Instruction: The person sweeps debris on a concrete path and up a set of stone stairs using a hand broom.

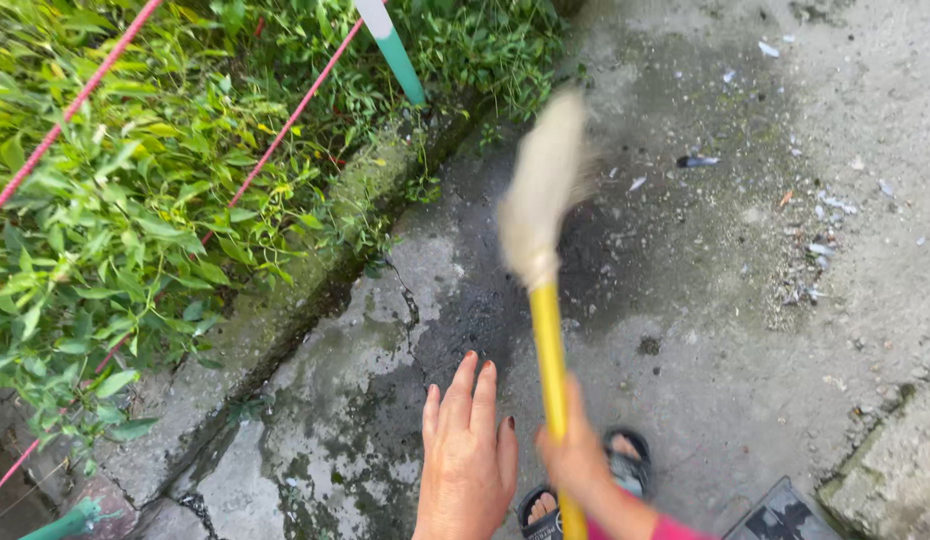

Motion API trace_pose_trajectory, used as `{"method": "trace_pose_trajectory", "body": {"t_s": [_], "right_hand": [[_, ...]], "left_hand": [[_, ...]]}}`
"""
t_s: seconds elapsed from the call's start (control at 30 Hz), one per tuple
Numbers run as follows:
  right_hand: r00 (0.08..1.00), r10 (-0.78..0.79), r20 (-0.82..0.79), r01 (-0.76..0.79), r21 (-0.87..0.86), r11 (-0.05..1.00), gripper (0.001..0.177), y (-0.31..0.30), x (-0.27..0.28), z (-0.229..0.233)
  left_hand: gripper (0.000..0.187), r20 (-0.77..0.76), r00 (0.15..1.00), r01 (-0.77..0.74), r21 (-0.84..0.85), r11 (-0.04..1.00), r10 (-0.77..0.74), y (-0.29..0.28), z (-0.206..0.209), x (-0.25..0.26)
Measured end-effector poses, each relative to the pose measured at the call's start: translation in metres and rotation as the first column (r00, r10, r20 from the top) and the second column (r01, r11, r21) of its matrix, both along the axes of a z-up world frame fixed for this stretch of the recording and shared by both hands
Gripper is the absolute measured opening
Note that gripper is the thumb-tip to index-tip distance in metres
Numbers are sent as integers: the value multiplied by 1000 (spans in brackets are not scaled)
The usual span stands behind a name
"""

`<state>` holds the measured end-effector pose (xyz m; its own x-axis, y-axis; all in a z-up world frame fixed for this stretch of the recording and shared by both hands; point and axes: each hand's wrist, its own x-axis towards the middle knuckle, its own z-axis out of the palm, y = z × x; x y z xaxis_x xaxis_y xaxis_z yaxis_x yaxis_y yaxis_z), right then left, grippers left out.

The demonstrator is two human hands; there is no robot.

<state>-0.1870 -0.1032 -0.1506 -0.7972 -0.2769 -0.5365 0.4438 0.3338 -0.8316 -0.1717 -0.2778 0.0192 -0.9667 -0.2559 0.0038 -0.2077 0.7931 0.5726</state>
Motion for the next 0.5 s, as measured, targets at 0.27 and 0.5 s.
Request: {"method": "trace_pose_trajectory", "body": {"t_s": [0.27, 0.5], "right_hand": [[901, 435, -5, -396, -422, 815, 64, -59, -34, -24], [916, 167, 364, -224, 122, 967, 46, -83, -169, -64]], "left_hand": [[67, 18, 1000, 1, -9, 1000, 0, -8, -18, -47], [70, 101, 994, -41, -20, 999, 43, -31, -55, -83]]}}
